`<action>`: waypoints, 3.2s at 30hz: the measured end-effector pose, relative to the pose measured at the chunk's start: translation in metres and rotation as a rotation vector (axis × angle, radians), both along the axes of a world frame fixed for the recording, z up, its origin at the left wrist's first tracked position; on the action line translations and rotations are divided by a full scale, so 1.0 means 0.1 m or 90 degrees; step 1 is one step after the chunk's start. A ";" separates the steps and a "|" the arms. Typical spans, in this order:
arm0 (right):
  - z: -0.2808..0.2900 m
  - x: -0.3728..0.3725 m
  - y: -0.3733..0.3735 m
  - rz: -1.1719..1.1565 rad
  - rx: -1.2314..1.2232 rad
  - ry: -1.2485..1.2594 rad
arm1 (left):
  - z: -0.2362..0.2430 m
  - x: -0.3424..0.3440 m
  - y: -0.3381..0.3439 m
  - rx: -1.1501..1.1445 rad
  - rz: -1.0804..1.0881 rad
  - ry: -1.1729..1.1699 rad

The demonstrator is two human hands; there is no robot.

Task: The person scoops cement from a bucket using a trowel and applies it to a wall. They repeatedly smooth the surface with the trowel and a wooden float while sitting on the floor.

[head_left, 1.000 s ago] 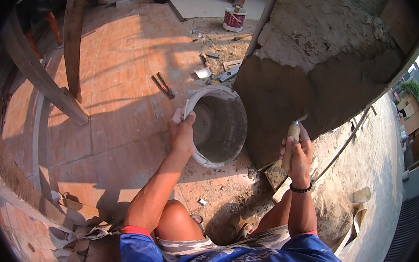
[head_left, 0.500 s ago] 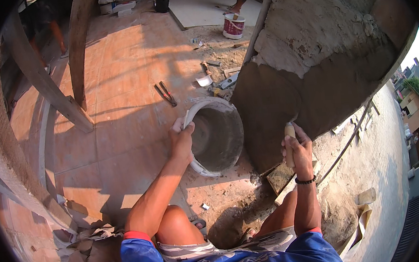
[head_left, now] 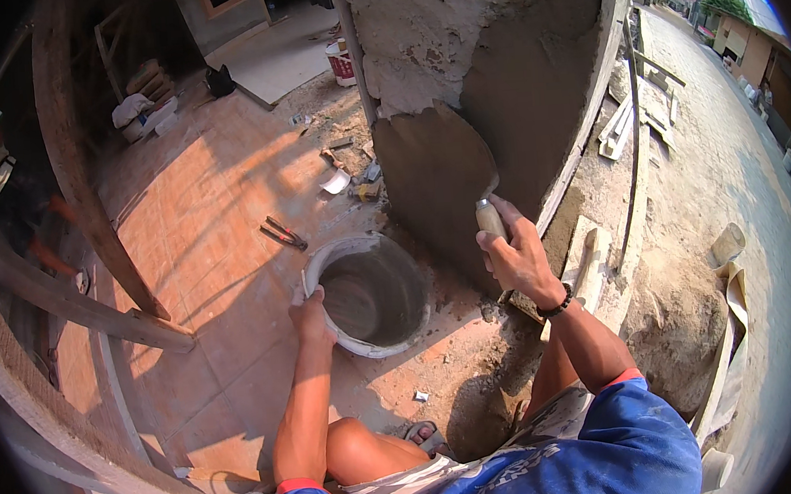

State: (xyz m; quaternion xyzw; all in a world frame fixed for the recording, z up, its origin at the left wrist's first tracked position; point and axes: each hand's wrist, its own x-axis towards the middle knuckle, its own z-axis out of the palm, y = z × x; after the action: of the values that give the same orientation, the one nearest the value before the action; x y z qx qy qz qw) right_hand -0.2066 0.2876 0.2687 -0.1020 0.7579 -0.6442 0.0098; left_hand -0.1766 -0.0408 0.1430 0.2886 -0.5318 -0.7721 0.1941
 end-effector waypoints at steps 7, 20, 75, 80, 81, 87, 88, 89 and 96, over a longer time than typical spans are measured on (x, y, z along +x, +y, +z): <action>-0.64 0.56 -0.15 0.342 0.165 -0.235 | -0.08 0.01 0.00 -0.003 0.013 -0.099; -1.31 0.59 -0.76 0.344 -0.051 -0.391 | -0.43 0.01 -0.31 0.126 -0.052 -0.120; -1.75 0.04 2.12 0.423 0.633 0.181 | 0.06 0.84 2.33 -0.114 -0.995 -0.332; -1.53 0.04 1.73 0.454 0.649 0.183 | -0.56 0.74 3.17 0.242 -0.590 -0.445; -1.50 0.03 1.66 0.475 0.633 0.174 | -0.77 0.66 3.26 0.338 -0.547 -0.371; -1.71 0.03 1.46 0.540 0.497 0.260 | -0.95 0.29 3.57 0.493 -0.129 -0.156; -1.69 0.07 1.43 0.548 0.501 0.239 | -0.98 0.29 3.50 0.506 -0.124 -0.163; -1.51 0.10 1.34 0.578 0.515 0.251 | -1.08 0.32 3.39 0.520 -0.112 -0.170; -0.53 0.15 1.32 0.479 0.545 0.229 | -1.49 0.28 2.78 0.572 -0.107 -0.035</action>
State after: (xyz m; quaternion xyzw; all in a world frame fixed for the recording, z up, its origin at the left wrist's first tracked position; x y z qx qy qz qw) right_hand -0.1913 0.4200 0.2157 -0.4579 0.8517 -0.2068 0.1491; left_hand -0.1482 0.2367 -0.0062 0.3202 -0.1710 -0.9314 -0.0277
